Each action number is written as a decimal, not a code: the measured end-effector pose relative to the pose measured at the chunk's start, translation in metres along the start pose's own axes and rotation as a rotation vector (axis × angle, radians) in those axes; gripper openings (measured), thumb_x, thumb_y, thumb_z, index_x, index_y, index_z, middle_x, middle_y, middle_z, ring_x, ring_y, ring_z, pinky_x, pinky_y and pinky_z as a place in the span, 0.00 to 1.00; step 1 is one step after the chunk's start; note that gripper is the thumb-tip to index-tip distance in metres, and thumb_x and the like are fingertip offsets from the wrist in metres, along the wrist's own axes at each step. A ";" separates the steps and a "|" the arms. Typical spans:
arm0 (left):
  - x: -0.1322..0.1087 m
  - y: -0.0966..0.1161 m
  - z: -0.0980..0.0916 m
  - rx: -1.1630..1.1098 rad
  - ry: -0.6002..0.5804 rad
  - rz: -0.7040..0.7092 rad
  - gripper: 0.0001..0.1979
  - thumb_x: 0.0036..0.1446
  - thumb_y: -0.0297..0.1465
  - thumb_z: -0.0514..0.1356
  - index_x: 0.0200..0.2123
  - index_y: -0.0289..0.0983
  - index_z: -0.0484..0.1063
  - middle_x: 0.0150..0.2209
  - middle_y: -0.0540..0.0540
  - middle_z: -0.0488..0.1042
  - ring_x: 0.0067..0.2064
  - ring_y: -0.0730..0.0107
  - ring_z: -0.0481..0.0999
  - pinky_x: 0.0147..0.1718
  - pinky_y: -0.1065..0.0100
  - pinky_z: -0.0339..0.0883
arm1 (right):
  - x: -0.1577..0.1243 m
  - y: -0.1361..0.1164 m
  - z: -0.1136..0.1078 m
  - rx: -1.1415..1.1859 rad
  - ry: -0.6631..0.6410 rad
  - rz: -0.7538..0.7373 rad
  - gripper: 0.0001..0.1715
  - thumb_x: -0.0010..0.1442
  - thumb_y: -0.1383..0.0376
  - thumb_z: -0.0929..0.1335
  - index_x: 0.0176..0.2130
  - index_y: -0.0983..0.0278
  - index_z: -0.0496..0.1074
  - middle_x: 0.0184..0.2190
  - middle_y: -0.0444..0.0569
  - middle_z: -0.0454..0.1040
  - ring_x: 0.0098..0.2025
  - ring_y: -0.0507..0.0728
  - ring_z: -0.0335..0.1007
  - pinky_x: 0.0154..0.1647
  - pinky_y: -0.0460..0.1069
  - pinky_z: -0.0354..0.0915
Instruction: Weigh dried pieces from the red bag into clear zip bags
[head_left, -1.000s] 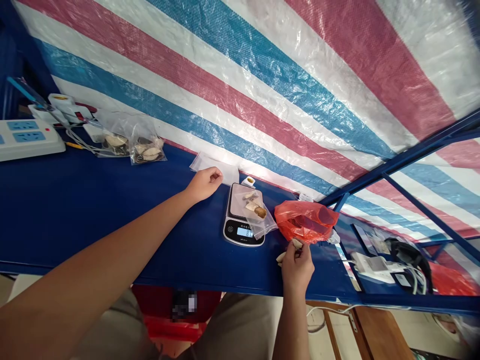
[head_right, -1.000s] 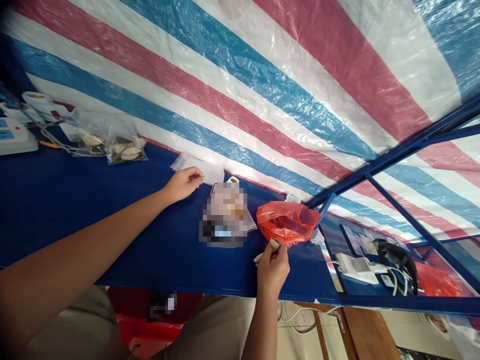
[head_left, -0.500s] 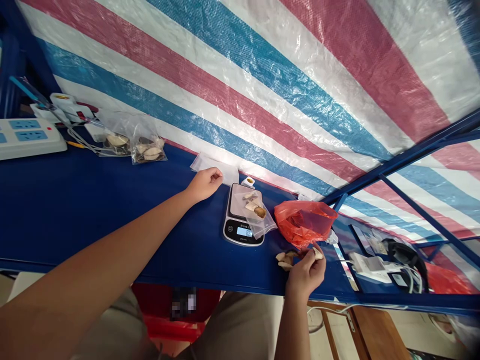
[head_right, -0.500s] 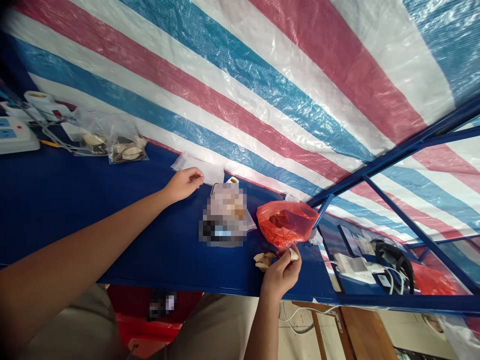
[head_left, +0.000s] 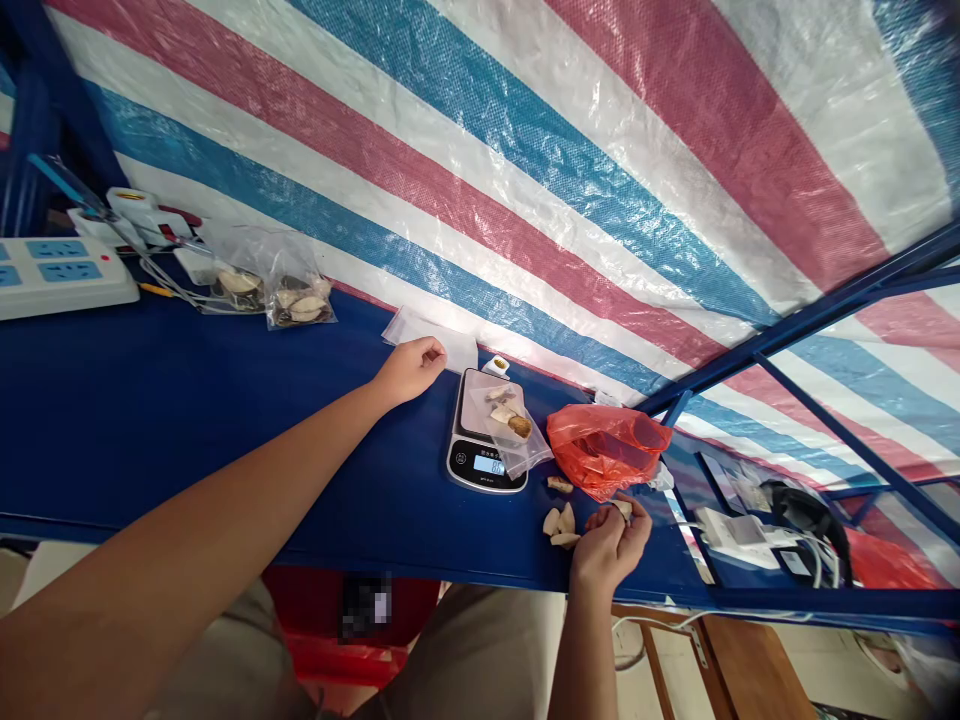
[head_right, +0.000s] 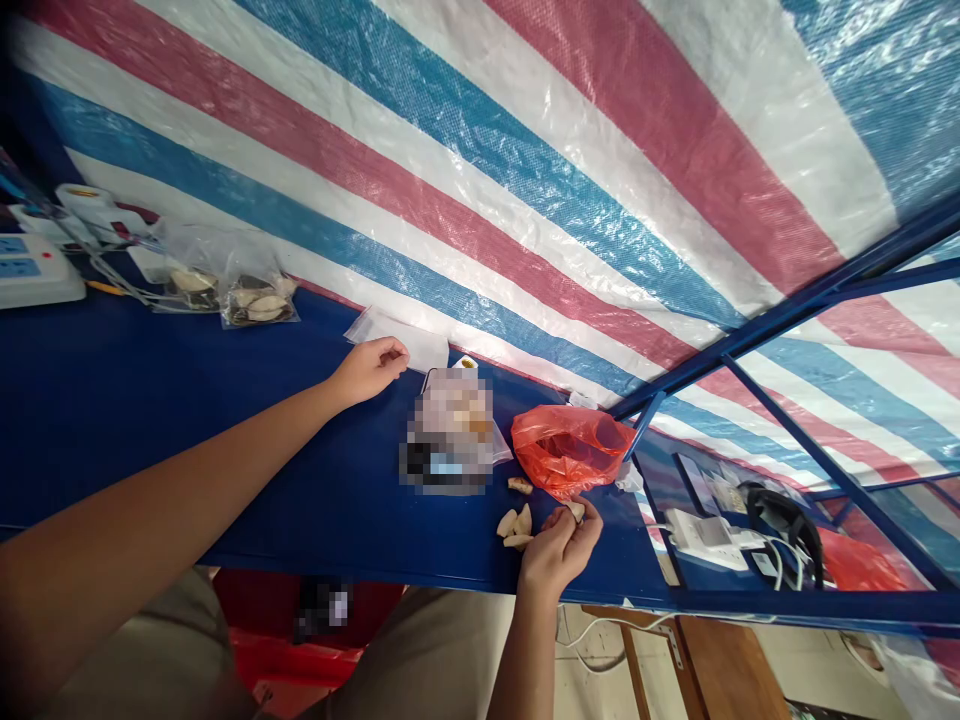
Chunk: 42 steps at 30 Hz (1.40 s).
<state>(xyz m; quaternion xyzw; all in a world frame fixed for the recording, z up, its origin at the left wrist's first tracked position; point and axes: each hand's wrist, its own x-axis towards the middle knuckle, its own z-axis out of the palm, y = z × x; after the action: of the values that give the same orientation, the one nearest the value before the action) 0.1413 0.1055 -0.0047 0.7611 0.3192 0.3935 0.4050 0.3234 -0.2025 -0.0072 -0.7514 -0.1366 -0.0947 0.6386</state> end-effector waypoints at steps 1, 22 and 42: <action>0.000 0.000 0.000 -0.001 0.000 0.001 0.08 0.56 0.37 0.57 0.32 0.40 0.72 0.31 0.47 0.78 0.34 0.64 0.77 0.38 0.64 0.72 | -0.001 -0.002 -0.001 -0.016 -0.018 -0.011 0.18 0.59 0.56 0.64 0.47 0.61 0.67 0.25 0.40 0.61 0.24 0.53 0.59 0.26 0.48 0.60; 0.000 -0.002 0.000 -0.003 -0.011 0.010 0.08 0.55 0.37 0.58 0.32 0.40 0.72 0.31 0.47 0.78 0.33 0.65 0.76 0.36 0.65 0.72 | -0.008 -0.062 0.009 -0.042 -0.509 0.044 0.14 0.54 0.61 0.66 0.42 0.58 0.67 0.22 0.36 0.64 0.19 0.51 0.58 0.22 0.46 0.56; 0.003 -0.003 0.002 0.018 -0.031 -0.003 0.07 0.56 0.36 0.58 0.33 0.40 0.73 0.32 0.48 0.79 0.32 0.66 0.76 0.39 0.64 0.71 | 0.098 -0.074 0.021 -0.568 -0.342 -0.178 0.22 0.48 0.49 0.73 0.33 0.65 0.80 0.21 0.47 0.73 0.23 0.57 0.64 0.26 0.51 0.57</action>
<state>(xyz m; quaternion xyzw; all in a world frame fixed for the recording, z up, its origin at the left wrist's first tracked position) 0.1434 0.1086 -0.0075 0.7704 0.3176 0.3779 0.4035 0.3913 -0.1629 0.0899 -0.8893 -0.2749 -0.0573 0.3610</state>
